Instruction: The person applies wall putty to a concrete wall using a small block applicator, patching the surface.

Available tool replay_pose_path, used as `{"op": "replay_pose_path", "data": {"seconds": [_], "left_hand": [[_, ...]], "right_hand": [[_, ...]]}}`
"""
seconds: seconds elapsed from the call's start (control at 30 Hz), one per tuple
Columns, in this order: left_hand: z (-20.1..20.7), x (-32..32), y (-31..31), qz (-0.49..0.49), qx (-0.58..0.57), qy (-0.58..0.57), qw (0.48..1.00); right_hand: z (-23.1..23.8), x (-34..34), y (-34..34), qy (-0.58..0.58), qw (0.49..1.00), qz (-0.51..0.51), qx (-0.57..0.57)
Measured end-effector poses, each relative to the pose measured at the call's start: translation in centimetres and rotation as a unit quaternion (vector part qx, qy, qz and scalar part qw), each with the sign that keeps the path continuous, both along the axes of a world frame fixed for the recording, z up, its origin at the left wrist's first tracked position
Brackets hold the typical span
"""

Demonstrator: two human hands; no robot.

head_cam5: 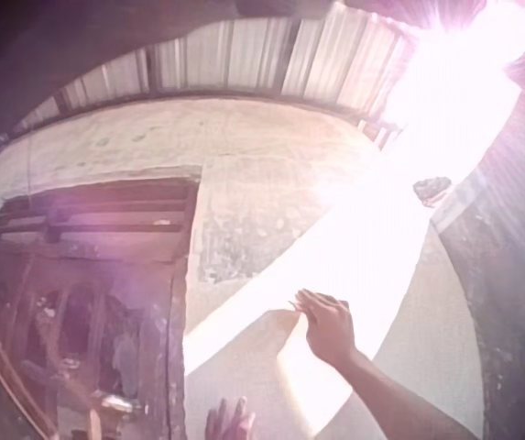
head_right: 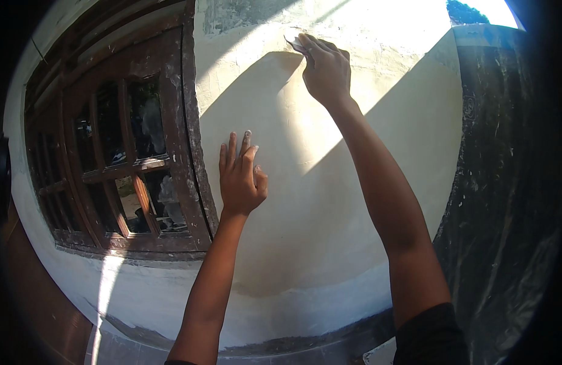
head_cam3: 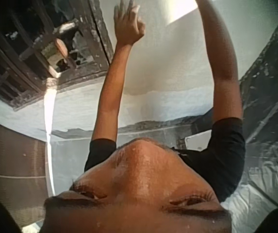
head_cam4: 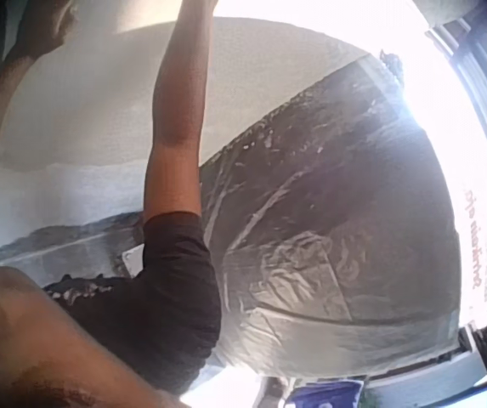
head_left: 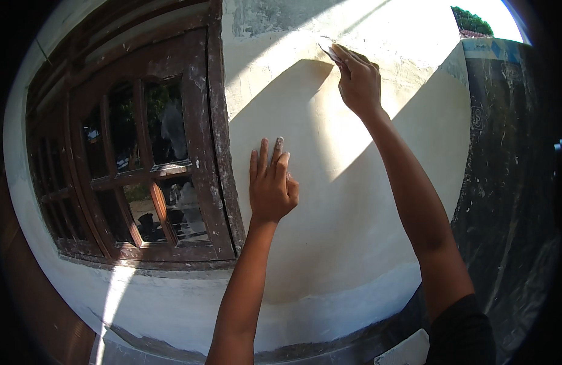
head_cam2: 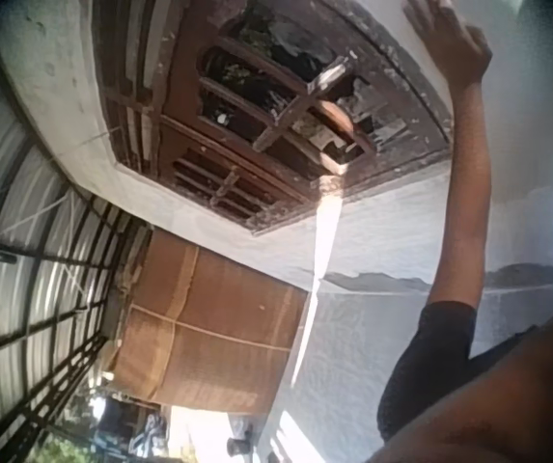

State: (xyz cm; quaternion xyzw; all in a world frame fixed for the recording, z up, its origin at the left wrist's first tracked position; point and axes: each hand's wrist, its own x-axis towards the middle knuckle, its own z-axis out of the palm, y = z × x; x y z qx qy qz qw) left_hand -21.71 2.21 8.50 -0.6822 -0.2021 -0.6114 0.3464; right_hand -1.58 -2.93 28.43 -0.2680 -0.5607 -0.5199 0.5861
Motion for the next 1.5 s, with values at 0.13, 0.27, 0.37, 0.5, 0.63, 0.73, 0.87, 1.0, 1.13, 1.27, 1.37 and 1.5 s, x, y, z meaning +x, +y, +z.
{"op": "replay_pose_path", "data": {"seconds": [0.13,0.27,0.37,0.5,0.63,0.73,0.87,1.0,1.13,1.27,1.37,1.5], "left_hand": [[-0.2,-0.6,0.4,-0.003,-0.007,0.001,1.000],[-0.4,-0.8,0.9,-0.071,0.015,-0.030,0.997],[-0.5,-1.1,1.2,-0.036,0.013,-0.017,0.999],[-0.5,-0.7,0.5,-0.007,0.007,-0.009,1.000],[-0.4,-0.3,0.5,0.011,0.001,-0.005,1.000],[-1.0,-0.8,0.2,0.041,-0.009,-0.010,0.999],[-3.2,0.2,-1.6,0.075,-0.047,-0.027,0.996],[-6.3,2.5,-4.5,0.063,-0.124,-0.035,0.990],[-9.3,5.2,-8.6,0.049,-0.175,-0.035,0.983],[-11.4,8.3,-13.4,0.055,-0.204,-0.022,0.977],[-13.0,10.8,-17.3,0.052,-0.236,-0.051,0.969],[-14.9,15.0,-22.0,0.018,-0.281,-0.051,0.958]], "right_hand": [[-10.2,-1.3,3.0,-0.050,0.998,-0.032,-0.030],[-18.5,-0.3,1.1,-0.139,0.986,-0.039,-0.082],[-15.8,-0.7,-1.5,-0.193,0.977,0.002,-0.085],[-3.3,-2.2,-1.9,-0.146,0.989,0.009,0.036],[-0.4,-2.1,1.5,-0.085,0.995,-0.041,-0.040],[-7.6,-2.5,2.6,-0.067,0.996,0.015,-0.054],[-20.5,0.3,1.4,-0.091,0.986,0.003,-0.142],[-29.4,3.3,-2.2,-0.115,0.961,0.015,-0.250],[-34.5,6.2,-6.3,-0.159,0.931,0.032,-0.327],[-34.9,9.9,-10.9,-0.113,0.926,0.077,-0.351],[-34.0,11.6,-14.2,-0.072,0.933,0.106,-0.337],[-33.8,14.6,-18.5,-0.054,0.937,0.133,-0.319]]}}
